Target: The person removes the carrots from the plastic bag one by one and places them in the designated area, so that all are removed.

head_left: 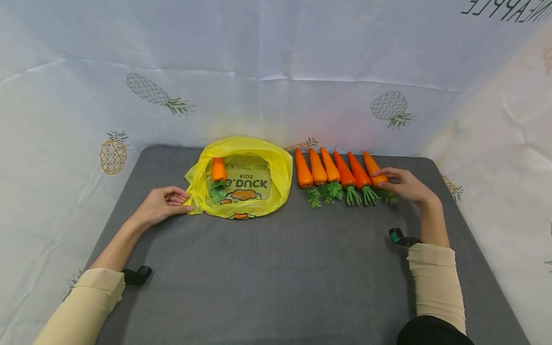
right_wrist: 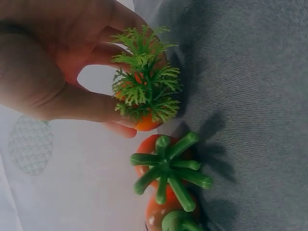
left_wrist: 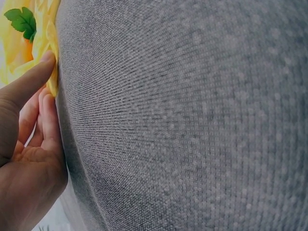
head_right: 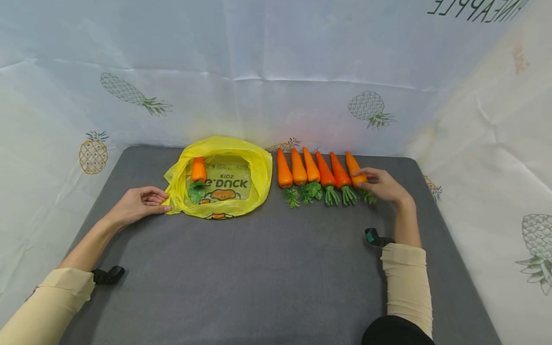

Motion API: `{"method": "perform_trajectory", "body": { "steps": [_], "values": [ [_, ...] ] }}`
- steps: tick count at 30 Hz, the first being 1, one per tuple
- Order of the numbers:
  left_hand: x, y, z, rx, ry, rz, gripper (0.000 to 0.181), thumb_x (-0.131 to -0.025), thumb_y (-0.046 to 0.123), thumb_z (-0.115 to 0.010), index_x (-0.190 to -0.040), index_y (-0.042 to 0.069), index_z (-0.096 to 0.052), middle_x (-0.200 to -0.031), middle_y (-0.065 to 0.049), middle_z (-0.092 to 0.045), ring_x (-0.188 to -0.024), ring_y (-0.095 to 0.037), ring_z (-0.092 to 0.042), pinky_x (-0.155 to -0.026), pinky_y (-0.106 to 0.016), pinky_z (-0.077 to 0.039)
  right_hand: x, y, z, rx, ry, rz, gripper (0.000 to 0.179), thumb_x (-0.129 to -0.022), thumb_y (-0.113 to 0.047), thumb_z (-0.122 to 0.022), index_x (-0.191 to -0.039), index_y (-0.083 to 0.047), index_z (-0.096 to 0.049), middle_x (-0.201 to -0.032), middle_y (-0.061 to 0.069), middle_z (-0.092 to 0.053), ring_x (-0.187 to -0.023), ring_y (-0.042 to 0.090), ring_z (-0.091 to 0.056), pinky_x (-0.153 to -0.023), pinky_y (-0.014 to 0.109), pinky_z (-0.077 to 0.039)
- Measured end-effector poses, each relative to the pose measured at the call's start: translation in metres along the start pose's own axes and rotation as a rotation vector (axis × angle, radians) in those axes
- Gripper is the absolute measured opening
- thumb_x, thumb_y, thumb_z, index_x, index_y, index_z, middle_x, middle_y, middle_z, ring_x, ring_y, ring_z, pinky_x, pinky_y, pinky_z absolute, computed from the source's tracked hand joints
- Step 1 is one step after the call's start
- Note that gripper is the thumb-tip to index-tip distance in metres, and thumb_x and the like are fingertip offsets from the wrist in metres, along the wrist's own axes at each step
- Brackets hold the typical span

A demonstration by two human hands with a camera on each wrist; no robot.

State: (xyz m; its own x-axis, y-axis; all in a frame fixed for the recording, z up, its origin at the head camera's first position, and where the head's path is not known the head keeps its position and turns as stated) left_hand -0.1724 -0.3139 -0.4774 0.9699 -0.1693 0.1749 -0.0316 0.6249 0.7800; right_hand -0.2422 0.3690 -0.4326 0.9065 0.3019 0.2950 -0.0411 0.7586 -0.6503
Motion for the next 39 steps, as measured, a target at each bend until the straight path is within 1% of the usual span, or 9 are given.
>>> {"method": "perform_trajectory", "body": {
  "steps": [2, 6, 9, 14, 17, 21, 30, 36, 39],
  "values": [
    [0.000, 0.001, 0.000, 0.000, -0.001, 0.001, 0.048, -0.095, 0.022, -0.087, -0.129, -0.005, -0.068, -0.120, -0.023, -0.073, -0.089, 0.004, -0.065, -0.079, -0.011, -0.056, -0.001, 0.001, -0.001, -0.007, -0.003, -0.007, 0.049, -0.115, -0.023, -0.056, -0.159, -0.004, -0.049, -0.168, 0.033, -0.036, -0.147, 0.056, -0.043, -0.097, 0.050, -0.055],
    [0.001, 0.002, 0.001, -0.005, 0.000, 0.004, 0.048, -0.095, 0.022, -0.087, -0.129, -0.005, -0.068, -0.120, -0.023, -0.073, -0.089, 0.004, -0.065, -0.079, -0.010, -0.056, -0.002, 0.002, -0.003, -0.009, -0.009, -0.005, 0.049, -0.115, -0.022, -0.057, -0.159, -0.004, -0.048, -0.165, 0.033, -0.039, -0.140, 0.051, -0.051, -0.085, 0.035, -0.056],
    [0.001, 0.003, 0.001, -0.010, 0.001, 0.001, 0.048, -0.095, 0.023, -0.087, -0.128, -0.006, -0.068, -0.120, -0.023, -0.073, -0.089, 0.004, -0.065, -0.079, -0.010, -0.055, -0.002, 0.002, -0.003, -0.002, -0.010, 0.003, 0.049, -0.115, -0.021, -0.057, -0.160, -0.004, -0.048, -0.164, 0.032, -0.041, -0.138, 0.050, -0.054, -0.083, 0.030, -0.057],
    [0.002, 0.002, 0.001, -0.007, 0.001, -0.001, 0.047, -0.095, 0.022, -0.087, -0.129, -0.006, -0.068, -0.120, -0.024, -0.073, -0.089, 0.004, -0.065, -0.079, -0.010, -0.056, 0.001, 0.000, -0.001, -0.003, -0.005, 0.021, 0.048, -0.115, -0.020, -0.057, -0.159, -0.005, -0.049, -0.164, 0.032, -0.043, -0.137, 0.049, -0.057, -0.084, 0.028, -0.060],
    [0.002, 0.001, 0.001, -0.005, 0.005, 0.003, 0.047, -0.095, 0.022, -0.087, -0.129, -0.006, -0.068, -0.121, -0.024, -0.073, -0.088, 0.005, -0.065, -0.079, -0.011, -0.056, 0.004, 0.000, 0.003, -0.005, 0.006, 0.030, 0.047, -0.115, -0.018, -0.056, -0.159, -0.003, -0.049, -0.164, 0.033, -0.044, -0.138, 0.051, -0.057, -0.084, 0.027, -0.061],
    [0.001, 0.001, 0.000, -0.004, 0.009, 0.011, 0.048, -0.095, 0.023, -0.087, -0.129, -0.005, -0.068, -0.121, -0.023, -0.073, -0.088, 0.005, -0.065, -0.079, -0.011, -0.056, 0.008, -0.001, 0.006, -0.014, 0.015, 0.028, 0.048, -0.115, -0.018, -0.055, -0.159, -0.001, -0.047, -0.165, 0.033, -0.042, -0.141, 0.053, -0.053, -0.085, 0.027, -0.061],
    [-0.001, 0.000, -0.001, -0.008, 0.000, 0.017, 0.049, -0.095, 0.024, -0.087, -0.130, -0.005, -0.068, -0.121, -0.023, -0.073, -0.089, 0.004, -0.065, -0.079, -0.011, -0.056, 0.015, -0.004, 0.014, -0.007, 0.033, 0.021, 0.050, -0.115, -0.019, -0.056, -0.160, -0.001, -0.044, -0.165, 0.033, -0.043, -0.142, 0.053, -0.053, -0.086, 0.027, -0.062],
    [0.000, 0.000, 0.000, -0.015, 0.004, 0.009, 0.048, -0.095, 0.023, -0.088, -0.128, -0.005, -0.068, -0.120, -0.023, -0.074, -0.088, 0.005, -0.065, -0.079, -0.011, -0.056, 0.014, -0.012, 0.020, 0.023, 0.046, 0.038, 0.048, -0.115, -0.015, -0.054, -0.160, -0.002, -0.045, -0.162, 0.035, -0.045, -0.140, 0.053, -0.055, -0.086, 0.025, -0.061],
    [0.000, 0.001, 0.000, -0.012, 0.004, 0.003, 0.047, -0.094, 0.022, -0.088, -0.128, -0.005, -0.068, -0.119, -0.023, -0.074, -0.088, 0.005, -0.065, -0.079, -0.012, -0.056, 0.014, -0.021, 0.022, 0.048, 0.066, 0.059, 0.047, -0.115, -0.016, -0.055, -0.159, -0.002, -0.047, -0.160, 0.034, -0.049, -0.135, 0.051, -0.060, -0.084, 0.023, -0.059]
  ]
}}
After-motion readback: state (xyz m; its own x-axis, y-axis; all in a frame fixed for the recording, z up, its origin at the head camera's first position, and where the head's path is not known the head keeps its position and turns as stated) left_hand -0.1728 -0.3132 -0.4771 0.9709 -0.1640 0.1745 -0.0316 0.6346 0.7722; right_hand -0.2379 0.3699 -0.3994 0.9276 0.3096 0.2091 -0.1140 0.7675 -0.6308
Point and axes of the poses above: each hand's wrist, its own x-axis away from the middle knuckle, its own z-axis out of the back of the hand, y = z × x, the point moved 3 cm from there along -x, towards the middle knuckle
